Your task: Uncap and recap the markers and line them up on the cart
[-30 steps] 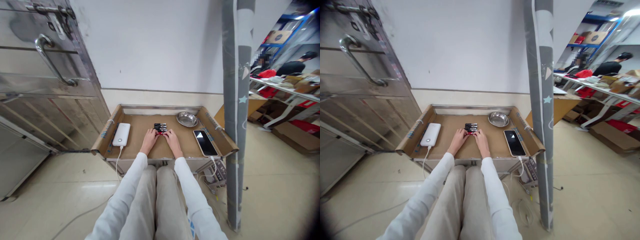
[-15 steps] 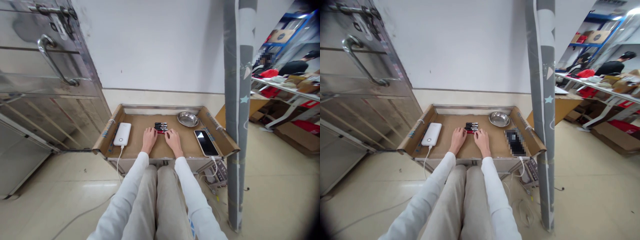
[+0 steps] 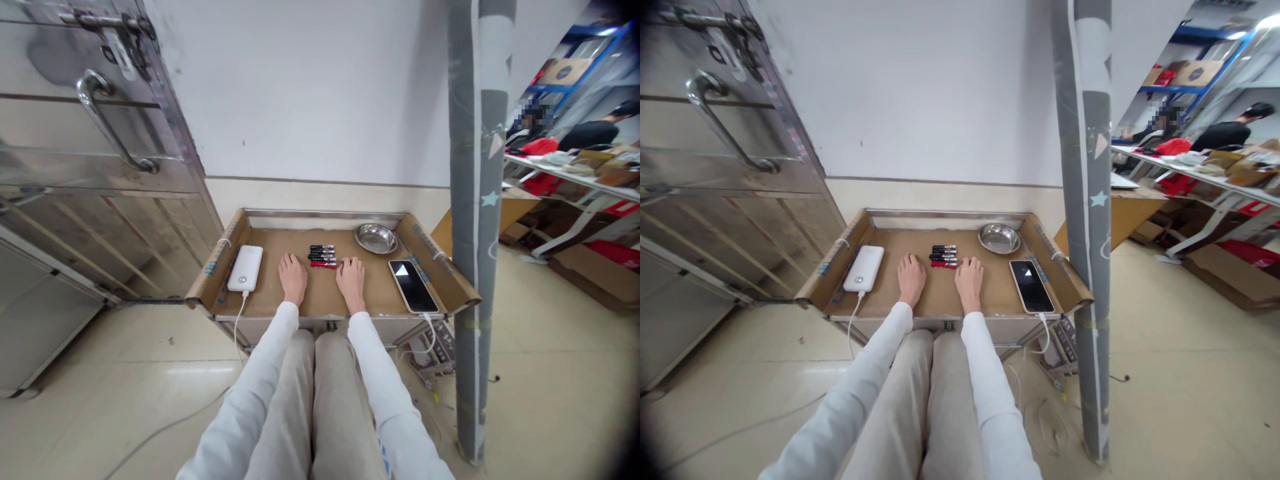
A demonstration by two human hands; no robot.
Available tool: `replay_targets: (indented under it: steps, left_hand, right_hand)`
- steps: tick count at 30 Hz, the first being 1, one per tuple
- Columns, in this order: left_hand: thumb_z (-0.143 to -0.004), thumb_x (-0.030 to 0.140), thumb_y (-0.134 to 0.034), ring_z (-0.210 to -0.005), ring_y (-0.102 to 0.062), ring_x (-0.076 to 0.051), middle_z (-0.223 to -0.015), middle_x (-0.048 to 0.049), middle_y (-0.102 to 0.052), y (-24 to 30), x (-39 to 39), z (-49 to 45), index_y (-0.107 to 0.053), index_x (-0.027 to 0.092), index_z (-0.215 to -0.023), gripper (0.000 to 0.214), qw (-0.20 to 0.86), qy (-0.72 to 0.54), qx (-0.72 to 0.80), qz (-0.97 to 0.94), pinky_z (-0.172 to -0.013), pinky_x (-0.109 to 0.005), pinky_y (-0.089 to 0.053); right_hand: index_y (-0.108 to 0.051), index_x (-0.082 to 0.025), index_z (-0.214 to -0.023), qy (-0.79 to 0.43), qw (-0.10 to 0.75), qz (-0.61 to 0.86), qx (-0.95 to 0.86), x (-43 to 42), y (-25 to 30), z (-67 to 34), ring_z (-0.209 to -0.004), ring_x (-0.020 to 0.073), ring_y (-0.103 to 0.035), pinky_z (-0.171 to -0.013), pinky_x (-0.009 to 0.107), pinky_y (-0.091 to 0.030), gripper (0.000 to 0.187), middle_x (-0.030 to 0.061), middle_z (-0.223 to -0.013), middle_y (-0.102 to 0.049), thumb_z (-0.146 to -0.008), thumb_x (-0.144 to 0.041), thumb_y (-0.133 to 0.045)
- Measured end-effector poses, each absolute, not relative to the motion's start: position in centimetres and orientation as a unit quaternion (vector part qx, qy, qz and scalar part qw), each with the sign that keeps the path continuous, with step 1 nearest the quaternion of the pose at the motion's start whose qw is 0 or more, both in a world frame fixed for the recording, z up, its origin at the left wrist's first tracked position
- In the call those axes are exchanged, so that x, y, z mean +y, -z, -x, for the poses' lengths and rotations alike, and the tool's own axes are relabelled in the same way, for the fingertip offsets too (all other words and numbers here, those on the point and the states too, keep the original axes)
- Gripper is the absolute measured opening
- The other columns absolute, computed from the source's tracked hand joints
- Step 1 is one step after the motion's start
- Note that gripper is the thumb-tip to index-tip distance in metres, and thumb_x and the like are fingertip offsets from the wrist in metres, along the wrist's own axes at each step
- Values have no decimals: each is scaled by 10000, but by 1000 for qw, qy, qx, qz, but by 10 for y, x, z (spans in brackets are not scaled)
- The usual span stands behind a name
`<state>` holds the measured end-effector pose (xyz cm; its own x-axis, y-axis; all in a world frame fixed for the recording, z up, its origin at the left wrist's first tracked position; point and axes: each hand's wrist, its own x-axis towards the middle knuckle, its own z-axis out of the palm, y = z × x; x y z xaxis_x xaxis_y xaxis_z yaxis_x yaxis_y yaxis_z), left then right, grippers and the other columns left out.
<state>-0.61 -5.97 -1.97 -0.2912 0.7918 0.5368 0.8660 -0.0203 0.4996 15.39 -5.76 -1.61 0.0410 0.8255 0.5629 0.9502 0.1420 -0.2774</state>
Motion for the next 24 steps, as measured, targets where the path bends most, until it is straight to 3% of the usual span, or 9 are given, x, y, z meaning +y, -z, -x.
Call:
replay_targets:
  steps: [11, 20, 24]
  left_hand:
    - [-817, 112, -380, -1087, -505, -347, -1113, -232, -555, 19, -60, 7, -518, 108, -996, 226, 59, 361, -706, 607, -887, -489, -387]
    - [-838, 150, -400, -1059, -510, -298, -1083, -177, -555, 11, -65, 4, -504, 113, -1024, 217, 86, 277, -746, 600, -895, -424, -382]
    - [-851, 147, -397, -969, -519, -277, -999, -145, -555, 6, -70, 2, -503, 112, -1010, 194, 84, 266, -734, 620, -845, -397, -391]
  right_hand:
    - [-561, -145, -939, 85, 296, 658, -687, -58, 14, -153, -885, 244, -462, -762, 353, -350, 187, 145, -956, -546, -853, -142, -395]
    - [-555, -135, -961, 91, 261, 674, -686, -59, 12, -152, -908, 238, -462, -772, 340, -338, 184, 136, -982, -550, -863, -149, -400]
    - [-553, -144, -943, 82, 285, 657, -693, -57, 11, -152, -906, 228, -472, -789, 334, -335, 187, 119, -967, -564, -863, -123, -386]
